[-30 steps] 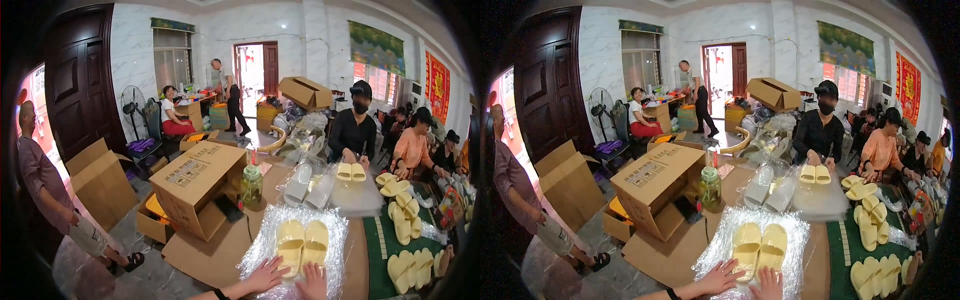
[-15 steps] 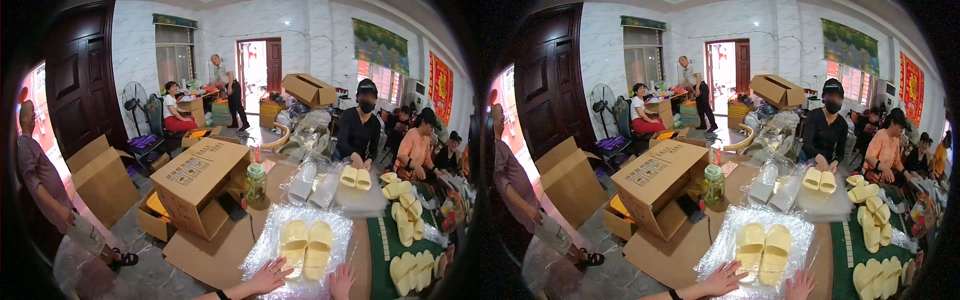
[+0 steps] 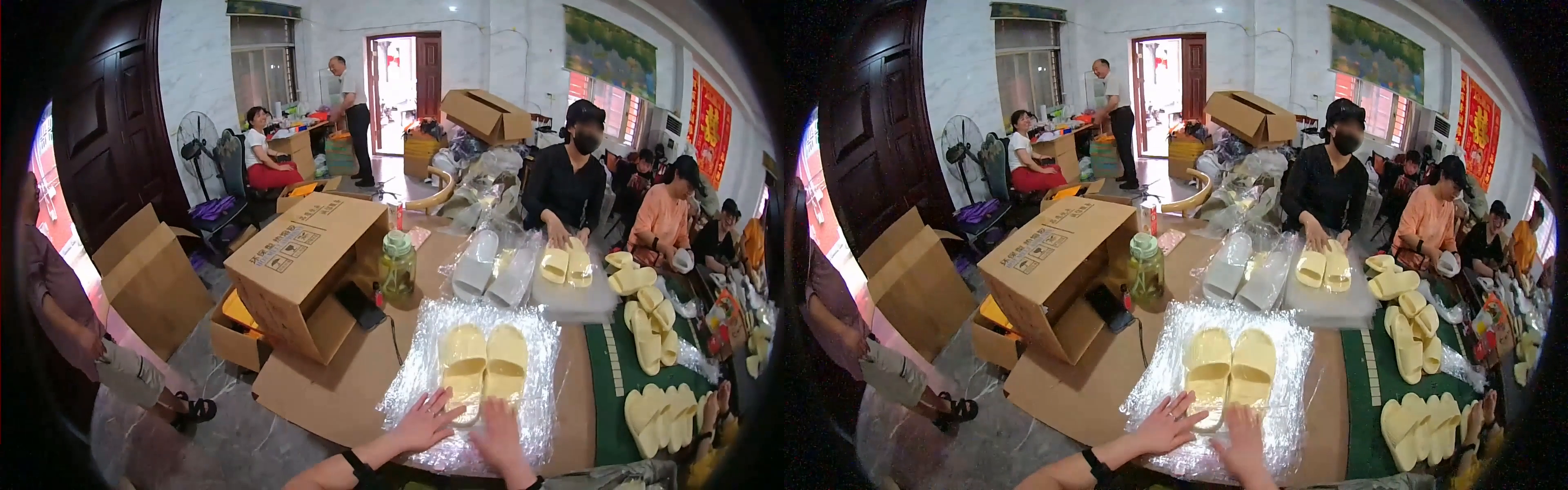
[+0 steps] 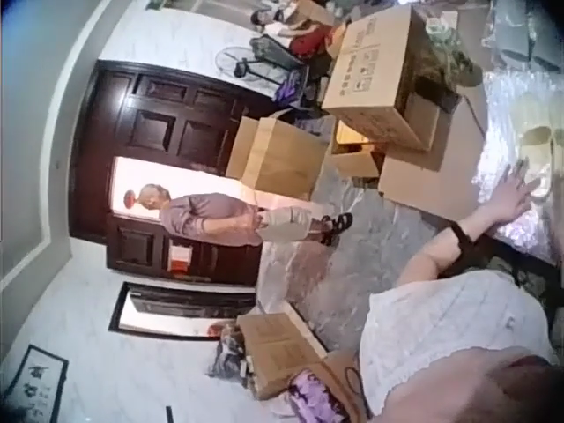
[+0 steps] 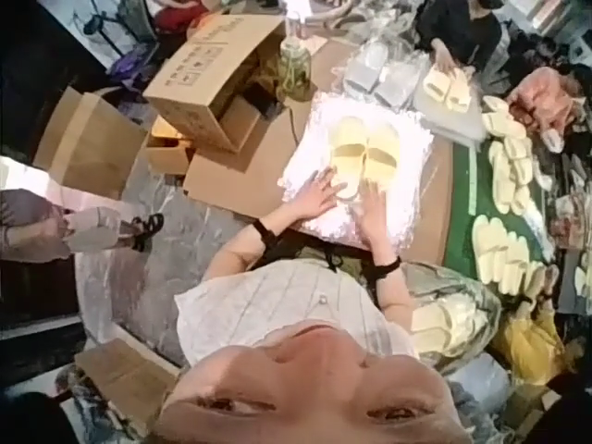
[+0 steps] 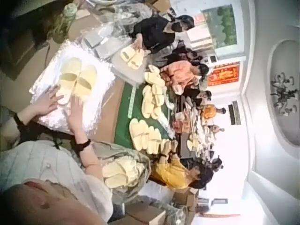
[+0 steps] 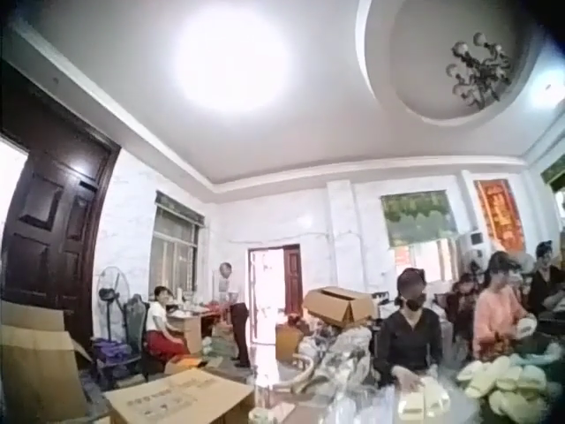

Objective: Packing yellow slippers into plastic bags and cardboard boxes in a factory setting.

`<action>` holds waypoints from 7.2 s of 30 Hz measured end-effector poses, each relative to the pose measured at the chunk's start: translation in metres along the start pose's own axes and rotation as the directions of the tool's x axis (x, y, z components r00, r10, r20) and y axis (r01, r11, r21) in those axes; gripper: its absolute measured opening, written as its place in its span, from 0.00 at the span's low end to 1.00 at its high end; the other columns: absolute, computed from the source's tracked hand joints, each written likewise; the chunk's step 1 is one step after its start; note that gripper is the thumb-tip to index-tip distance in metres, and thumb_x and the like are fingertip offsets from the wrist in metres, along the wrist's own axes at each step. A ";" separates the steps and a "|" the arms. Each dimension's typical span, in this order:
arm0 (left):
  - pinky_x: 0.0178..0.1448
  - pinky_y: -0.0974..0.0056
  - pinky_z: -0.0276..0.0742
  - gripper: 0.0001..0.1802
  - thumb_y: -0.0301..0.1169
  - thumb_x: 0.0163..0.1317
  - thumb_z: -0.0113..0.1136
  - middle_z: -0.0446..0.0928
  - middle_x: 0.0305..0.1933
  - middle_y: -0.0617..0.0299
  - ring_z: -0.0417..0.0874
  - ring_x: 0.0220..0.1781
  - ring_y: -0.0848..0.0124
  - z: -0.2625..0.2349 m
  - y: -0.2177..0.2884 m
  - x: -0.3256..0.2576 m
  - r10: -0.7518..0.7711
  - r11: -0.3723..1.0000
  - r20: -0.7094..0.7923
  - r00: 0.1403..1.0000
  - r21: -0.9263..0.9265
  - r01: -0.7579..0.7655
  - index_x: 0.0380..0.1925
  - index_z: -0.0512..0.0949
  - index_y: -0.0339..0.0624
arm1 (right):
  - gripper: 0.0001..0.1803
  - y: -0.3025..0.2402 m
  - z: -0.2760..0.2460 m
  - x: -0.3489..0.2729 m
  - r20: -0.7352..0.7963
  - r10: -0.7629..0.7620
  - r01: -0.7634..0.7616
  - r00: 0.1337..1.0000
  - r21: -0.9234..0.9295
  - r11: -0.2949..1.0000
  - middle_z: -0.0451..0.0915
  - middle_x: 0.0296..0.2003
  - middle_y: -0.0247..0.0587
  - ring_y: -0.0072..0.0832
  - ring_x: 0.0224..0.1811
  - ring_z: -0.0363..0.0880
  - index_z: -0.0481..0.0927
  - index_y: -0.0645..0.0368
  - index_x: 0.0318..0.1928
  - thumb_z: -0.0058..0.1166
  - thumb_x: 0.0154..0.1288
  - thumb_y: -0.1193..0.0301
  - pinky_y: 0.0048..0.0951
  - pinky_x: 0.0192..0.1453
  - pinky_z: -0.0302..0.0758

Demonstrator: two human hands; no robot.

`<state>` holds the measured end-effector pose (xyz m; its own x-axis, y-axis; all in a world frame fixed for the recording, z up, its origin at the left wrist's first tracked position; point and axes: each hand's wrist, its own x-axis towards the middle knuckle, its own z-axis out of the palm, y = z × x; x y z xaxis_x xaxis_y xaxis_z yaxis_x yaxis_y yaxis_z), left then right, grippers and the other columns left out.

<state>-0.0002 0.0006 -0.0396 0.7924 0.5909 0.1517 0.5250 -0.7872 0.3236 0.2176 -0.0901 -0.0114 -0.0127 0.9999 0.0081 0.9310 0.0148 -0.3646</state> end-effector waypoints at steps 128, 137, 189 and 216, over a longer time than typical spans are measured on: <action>0.80 0.43 0.40 0.44 0.46 0.63 0.57 0.47 0.78 0.38 0.44 0.80 0.42 0.013 -0.006 0.002 0.031 0.999 -0.030 0.999 -0.041 -0.032 0.72 0.54 0.32 | 0.22 0.196 -0.036 -0.411 -0.438 0.791 -0.854 -0.427 0.483 -0.194 0.83 0.38 0.63 0.57 0.43 0.82 0.82 0.68 0.38 0.51 0.65 0.58 0.51 0.51 0.77; 0.80 0.42 0.40 0.44 0.47 0.62 0.58 0.47 0.78 0.38 0.44 0.80 0.42 0.007 -0.009 0.002 0.008 0.998 -0.039 0.999 -0.060 -0.011 0.71 0.56 0.31 | 0.26 0.125 -0.098 -0.374 -0.352 0.926 -0.989 -0.134 0.105 -0.103 0.84 0.36 0.56 0.53 0.41 0.83 0.84 0.65 0.38 0.56 0.64 0.51 0.47 0.47 0.78; 0.78 0.44 0.44 0.51 0.62 0.59 0.56 0.51 0.76 0.34 0.49 0.79 0.42 -0.001 -0.002 0.006 -0.141 0.988 0.024 0.990 0.062 0.139 0.73 0.56 0.41 | 0.17 0.158 -0.027 -0.008 -0.456 0.750 -0.702 0.479 0.315 0.639 0.80 0.35 0.52 0.52 0.38 0.80 0.76 0.62 0.35 0.59 0.62 0.59 0.49 0.43 0.76; 0.63 0.46 0.72 0.32 0.46 0.41 0.73 0.76 0.58 0.42 0.73 0.62 0.41 -0.017 -0.015 0.014 -0.005 0.998 -0.158 0.987 -0.064 -0.005 0.46 0.82 0.40 | 0.12 0.026 -0.079 -0.055 -0.391 0.536 -0.208 0.748 0.630 0.749 0.82 0.36 0.49 0.45 0.39 0.82 0.80 0.61 0.43 0.57 0.57 0.75 0.39 0.42 0.77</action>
<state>-0.0021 0.0235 -0.0261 0.7306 0.6155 0.2956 0.5001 -0.7772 0.3819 0.2716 -0.1452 0.0518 0.6325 0.7546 0.1747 0.4700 -0.1947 -0.8609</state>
